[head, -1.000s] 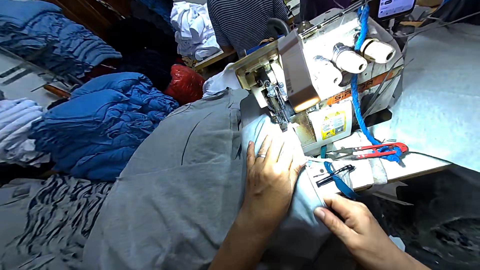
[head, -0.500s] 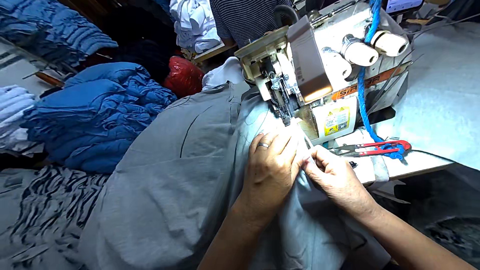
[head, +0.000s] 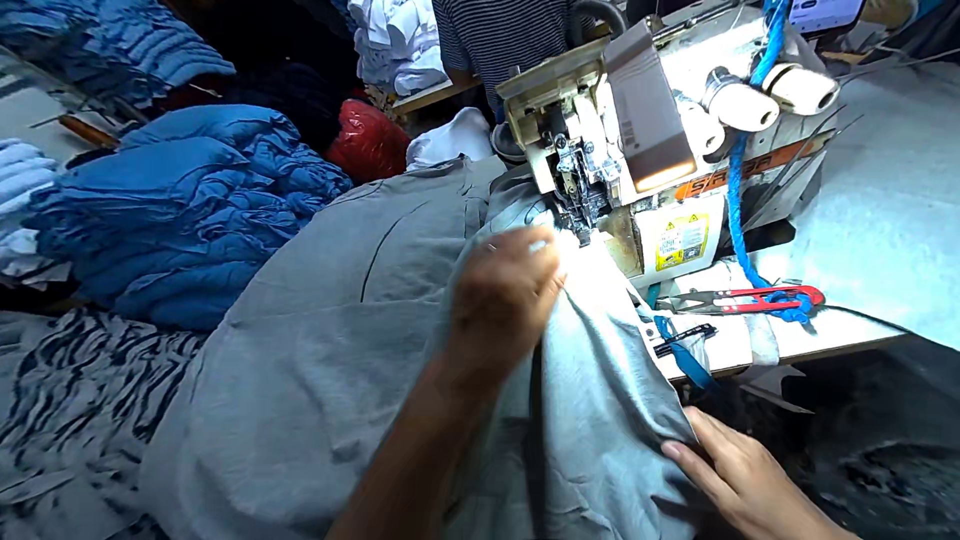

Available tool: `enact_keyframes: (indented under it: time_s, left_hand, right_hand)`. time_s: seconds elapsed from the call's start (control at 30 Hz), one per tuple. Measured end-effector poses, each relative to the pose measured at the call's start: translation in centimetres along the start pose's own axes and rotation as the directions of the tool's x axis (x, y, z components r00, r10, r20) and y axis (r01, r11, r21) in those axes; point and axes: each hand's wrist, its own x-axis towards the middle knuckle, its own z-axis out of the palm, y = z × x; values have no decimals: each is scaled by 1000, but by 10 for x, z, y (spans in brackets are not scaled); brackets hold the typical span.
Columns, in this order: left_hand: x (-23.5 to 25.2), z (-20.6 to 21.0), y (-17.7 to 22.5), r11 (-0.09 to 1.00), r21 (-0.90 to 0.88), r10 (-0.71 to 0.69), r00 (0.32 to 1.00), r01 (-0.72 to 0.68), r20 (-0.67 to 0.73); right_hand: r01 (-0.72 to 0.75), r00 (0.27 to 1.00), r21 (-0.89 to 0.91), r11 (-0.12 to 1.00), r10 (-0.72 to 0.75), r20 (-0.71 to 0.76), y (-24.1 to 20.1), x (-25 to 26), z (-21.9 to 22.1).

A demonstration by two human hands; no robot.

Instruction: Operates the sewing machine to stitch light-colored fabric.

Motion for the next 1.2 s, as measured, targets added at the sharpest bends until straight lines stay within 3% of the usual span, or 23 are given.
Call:
enact_keyframes:
  time_s: [0.1,0.17,0.23,0.37,0.47,0.57,0.6,0.63,0.67,0.7,0.73,0.77,0.83,0.87,1.0,1.1,1.2]
  left_hand:
    - [31,-17,-22,957,-54,-287,958,287,2]
    - [56,-15,-42,853,-136,-490,863,504,121]
    - [76,-1,-62,792,-120,-558,790,599,255]
    - [97,21,-69,857,162,-497,700,489,513]
    - [104,18,-61,892,315,-452,690,326,565]
    - [105,10,-45,845,452,-516,657,286,549]
    - [101,5,-49,842,466,-509,685,271,522]
    - [92,-3,-66,876,439,-418,769,199,484]
    - [77,-9,-100,925,378,-198,892,34,405]
    - [64,-11,-146,929,329,80,959,-170,272]
    - [55,-19,-169,936,259,187,961,-237,202]
    - [44,-33,-162,962,214,126,970,-171,209]
    - [23,-58,-100,977,191,-144,948,91,285]
    - [14,-66,-72,973,197,-184,925,123,331]
    - [-17,-63,-13,993,117,-81,894,32,441]
    - [-27,-50,-10,996,80,-73,901,43,427]
    - [-32,-43,-9,991,37,-133,921,129,366]
  right_hand:
    - [-7,992,42,999,2,124,-4,-14,-18]
    - [-45,980,92,995,26,196,-6,-20,-32]
    - [-140,962,180,974,91,256,-7,-23,-45]
    - [-280,928,337,899,164,334,9,-29,-53]
    - [-235,954,376,896,138,266,17,-37,-37]
    - [-299,931,254,920,222,292,8,-34,-32]
    - [-323,915,196,926,253,313,4,-33,-31]
    - [-325,909,128,937,271,317,1,-33,-30]
    - [-301,915,53,952,272,299,-1,-34,-28]
    - [-261,930,-26,965,259,259,-2,-35,-25]
    - [-225,946,-103,969,243,213,-3,-37,-22]
    - [-185,964,-175,967,213,158,-3,-39,-19]
    - [-117,987,-288,950,143,72,-3,-42,-16]
    - [-99,991,-324,941,121,51,-4,-43,-16]
    - [-111,987,-238,965,136,88,-9,-46,-19]
    - [-208,959,-56,977,215,184,-10,-48,-19]
    - [-378,899,98,921,340,275,-17,-49,-18]
